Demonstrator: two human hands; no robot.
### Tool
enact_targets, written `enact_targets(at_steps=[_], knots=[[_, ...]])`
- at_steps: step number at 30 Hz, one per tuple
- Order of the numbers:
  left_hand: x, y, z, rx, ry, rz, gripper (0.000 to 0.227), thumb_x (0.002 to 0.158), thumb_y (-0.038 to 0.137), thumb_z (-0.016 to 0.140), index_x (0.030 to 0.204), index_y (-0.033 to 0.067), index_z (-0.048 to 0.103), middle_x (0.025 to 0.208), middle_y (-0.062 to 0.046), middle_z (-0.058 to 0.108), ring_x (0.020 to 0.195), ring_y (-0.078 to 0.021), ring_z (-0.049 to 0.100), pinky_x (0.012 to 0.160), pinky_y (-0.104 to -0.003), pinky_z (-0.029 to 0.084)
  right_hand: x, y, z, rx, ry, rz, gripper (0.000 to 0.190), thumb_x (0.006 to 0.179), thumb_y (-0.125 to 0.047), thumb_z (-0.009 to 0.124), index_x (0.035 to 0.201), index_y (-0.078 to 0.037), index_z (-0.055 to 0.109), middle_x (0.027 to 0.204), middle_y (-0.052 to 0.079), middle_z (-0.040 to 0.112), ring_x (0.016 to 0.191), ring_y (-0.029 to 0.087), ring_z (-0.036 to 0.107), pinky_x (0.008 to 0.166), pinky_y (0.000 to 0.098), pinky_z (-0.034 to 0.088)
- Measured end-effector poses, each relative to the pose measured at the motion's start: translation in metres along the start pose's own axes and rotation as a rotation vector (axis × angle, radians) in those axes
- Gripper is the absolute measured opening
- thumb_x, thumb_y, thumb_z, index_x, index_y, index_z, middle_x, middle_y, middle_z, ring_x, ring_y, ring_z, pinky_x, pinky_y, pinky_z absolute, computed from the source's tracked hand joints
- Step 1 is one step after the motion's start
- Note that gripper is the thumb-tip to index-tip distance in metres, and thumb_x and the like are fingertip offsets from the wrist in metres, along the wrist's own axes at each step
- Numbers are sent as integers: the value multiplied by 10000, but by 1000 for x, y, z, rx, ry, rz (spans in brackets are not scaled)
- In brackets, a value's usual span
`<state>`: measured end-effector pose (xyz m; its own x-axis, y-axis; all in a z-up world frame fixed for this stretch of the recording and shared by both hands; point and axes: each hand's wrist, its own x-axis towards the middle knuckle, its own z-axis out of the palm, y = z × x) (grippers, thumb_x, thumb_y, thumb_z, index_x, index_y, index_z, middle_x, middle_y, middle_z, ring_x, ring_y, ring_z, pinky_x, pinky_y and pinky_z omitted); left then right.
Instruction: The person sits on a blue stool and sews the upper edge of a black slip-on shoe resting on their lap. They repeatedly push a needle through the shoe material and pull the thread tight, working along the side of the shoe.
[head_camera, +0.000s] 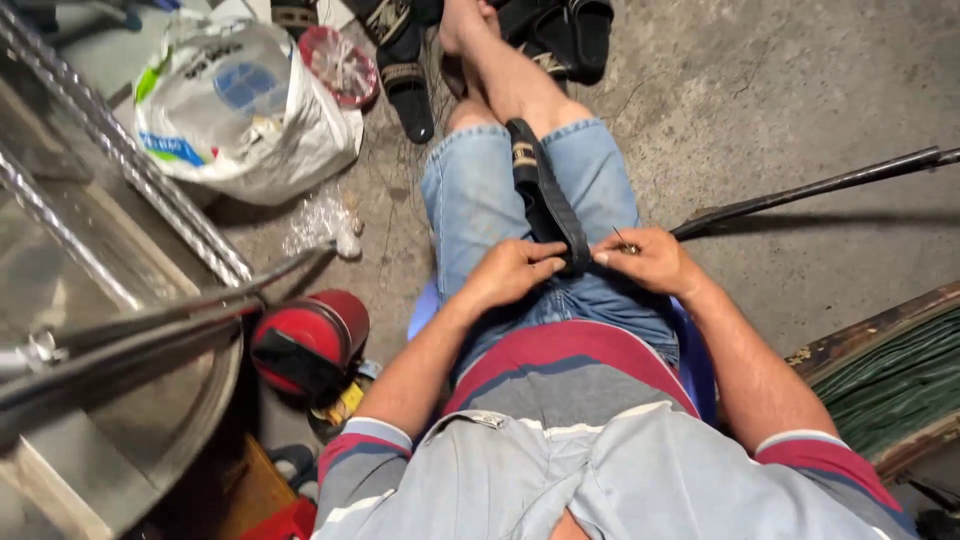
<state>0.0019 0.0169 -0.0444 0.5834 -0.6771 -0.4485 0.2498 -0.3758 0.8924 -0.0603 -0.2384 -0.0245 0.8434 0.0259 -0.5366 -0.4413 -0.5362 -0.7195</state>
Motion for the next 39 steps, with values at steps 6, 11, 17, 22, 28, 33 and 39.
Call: enact_targets(at_steps=[6, 11, 17, 22, 28, 33, 39], knots=[[18, -13, -20, -293, -125, -57, 277, 894, 211, 685, 1160, 148, 728, 908, -88, 737, 591, -98, 618, 588, -233, 540, -12, -16, 4, 197, 37, 45, 120, 824, -170, 753, 904, -88, 788, 762, 93, 740, 600, 152, 586, 411, 298, 466], [-5, 8, -29, -148, 24, -69, 622, 872, 340, 743, 1382, 131, 455, 1156, -132, 646, 700, -183, 726, 673, -292, 595, -17, -108, 5, 324, -56, 51, 179, 859, -174, 697, 888, 2, 684, 1126, 140, 721, 610, 200, 614, 362, 282, 521], [-16, 2, -22, -5, 43, 58, 786, 936, 343, 648, 1582, 246, 211, 1299, -144, 510, 1210, -335, 568, 1048, -435, 458, -8, -79, 19, 160, -37, 2, 166, 841, -236, 743, 854, -78, 695, 904, 102, 733, 562, 165, 612, 387, 301, 472], [-37, 44, -12, 139, 86, 189, 712, 977, 299, 575, 1577, 286, 191, 1320, -150, 449, 1226, -446, 520, 1050, -535, 449, -17, -77, 18, 78, 42, -147, 136, 788, -262, 809, 801, -162, 717, 869, 59, 747, 622, 119, 570, 534, 316, 484], [-23, 31, 7, 253, 149, 75, 697, 988, 314, 562, 1574, 277, 187, 1357, -143, 441, 1253, -486, 489, 1087, -588, 406, -9, -53, 26, 309, 18, -140, 122, 817, -137, 767, 766, -82, 671, 721, 52, 709, 429, 102, 557, 364, 192, 419], [-16, 52, 4, 265, 164, -20, 683, 987, 376, 521, 1577, 273, 195, 1334, -105, 478, 1181, -380, 589, 1028, -521, 466, -9, -70, 11, 501, 59, -86, 140, 816, -105, 733, 756, -24, 635, 696, 176, 693, 331, 145, 537, 247, 219, 384], [-9, 45, 9, 268, 168, -130, 707, 988, 401, 490, 1586, 246, 146, 1372, -126, 455, 1184, -392, 585, 1026, -534, 463, 9, -58, 7, 564, -47, -61, 145, 809, -90, 740, 774, -17, 620, 618, 155, 650, 293, 133, 508, 220, 207, 360]])
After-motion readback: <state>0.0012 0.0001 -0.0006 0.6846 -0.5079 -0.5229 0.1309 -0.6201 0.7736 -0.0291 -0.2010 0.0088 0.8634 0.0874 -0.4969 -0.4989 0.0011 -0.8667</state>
